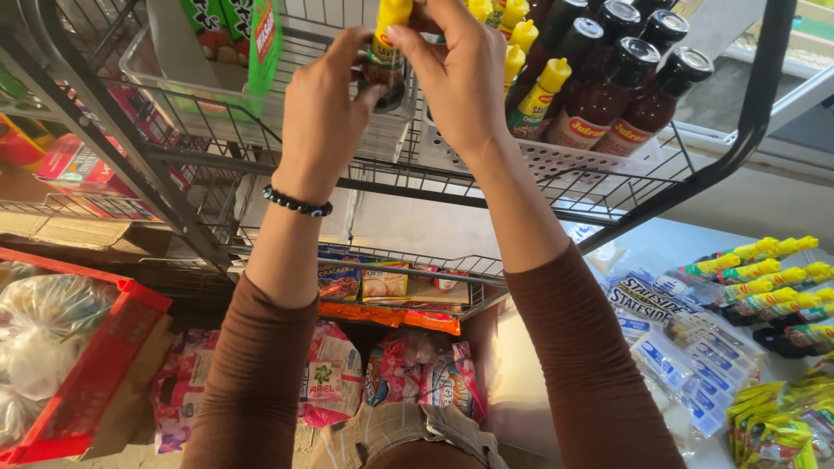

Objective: Organizing and stocking condiment bottles and small grocery packets from a staging table onto metal shelves.

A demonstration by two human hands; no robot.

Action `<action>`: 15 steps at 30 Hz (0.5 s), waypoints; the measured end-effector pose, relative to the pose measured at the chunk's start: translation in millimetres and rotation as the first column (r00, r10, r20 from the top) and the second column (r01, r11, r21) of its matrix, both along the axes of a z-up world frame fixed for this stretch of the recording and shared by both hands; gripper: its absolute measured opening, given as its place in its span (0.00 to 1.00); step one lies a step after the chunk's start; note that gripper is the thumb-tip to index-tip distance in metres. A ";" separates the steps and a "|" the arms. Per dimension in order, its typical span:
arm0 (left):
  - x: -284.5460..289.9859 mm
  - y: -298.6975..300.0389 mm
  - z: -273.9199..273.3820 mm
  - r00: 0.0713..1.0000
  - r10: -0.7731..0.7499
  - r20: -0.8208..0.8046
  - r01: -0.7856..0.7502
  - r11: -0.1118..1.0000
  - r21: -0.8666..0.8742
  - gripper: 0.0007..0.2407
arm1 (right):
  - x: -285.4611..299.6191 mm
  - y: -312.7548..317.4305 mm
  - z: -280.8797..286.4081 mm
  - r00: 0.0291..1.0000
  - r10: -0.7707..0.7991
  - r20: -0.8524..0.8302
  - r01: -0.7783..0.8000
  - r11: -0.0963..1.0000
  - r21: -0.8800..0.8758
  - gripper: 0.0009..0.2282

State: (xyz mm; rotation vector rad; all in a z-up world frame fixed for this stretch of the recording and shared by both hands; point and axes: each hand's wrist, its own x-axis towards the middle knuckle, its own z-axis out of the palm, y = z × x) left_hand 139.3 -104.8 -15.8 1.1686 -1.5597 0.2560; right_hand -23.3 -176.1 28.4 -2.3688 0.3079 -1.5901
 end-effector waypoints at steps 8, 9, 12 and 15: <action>1.9 -24.7 -1.2 0.997 0.062 -0.040 -0.049 0.962 0.269 0.15 | 7.8 -25.0 -7.8 0.984 -0.167 -0.067 0.164 0.986 -0.042 0.11; 2.0 -25.8 -1.0 0.998 0.058 -0.039 -0.045 0.962 0.270 0.15 | 8.9 -26.0 -8.7 0.983 -0.171 -0.066 0.168 0.985 -0.041 0.11; 2.1 -30.2 0.6 0.994 0.105 0.018 -0.107 0.963 0.247 0.15 | 11.9 -30.6 -9.7 0.980 -0.189 -0.065 0.187 0.982 -0.036 0.11; 3.3 -32.5 -0.9 0.991 0.127 0.048 -0.135 0.957 0.259 0.16 | 15.2 -32.8 -11.2 0.975 -0.201 -0.091 0.202 0.979 -0.003 0.09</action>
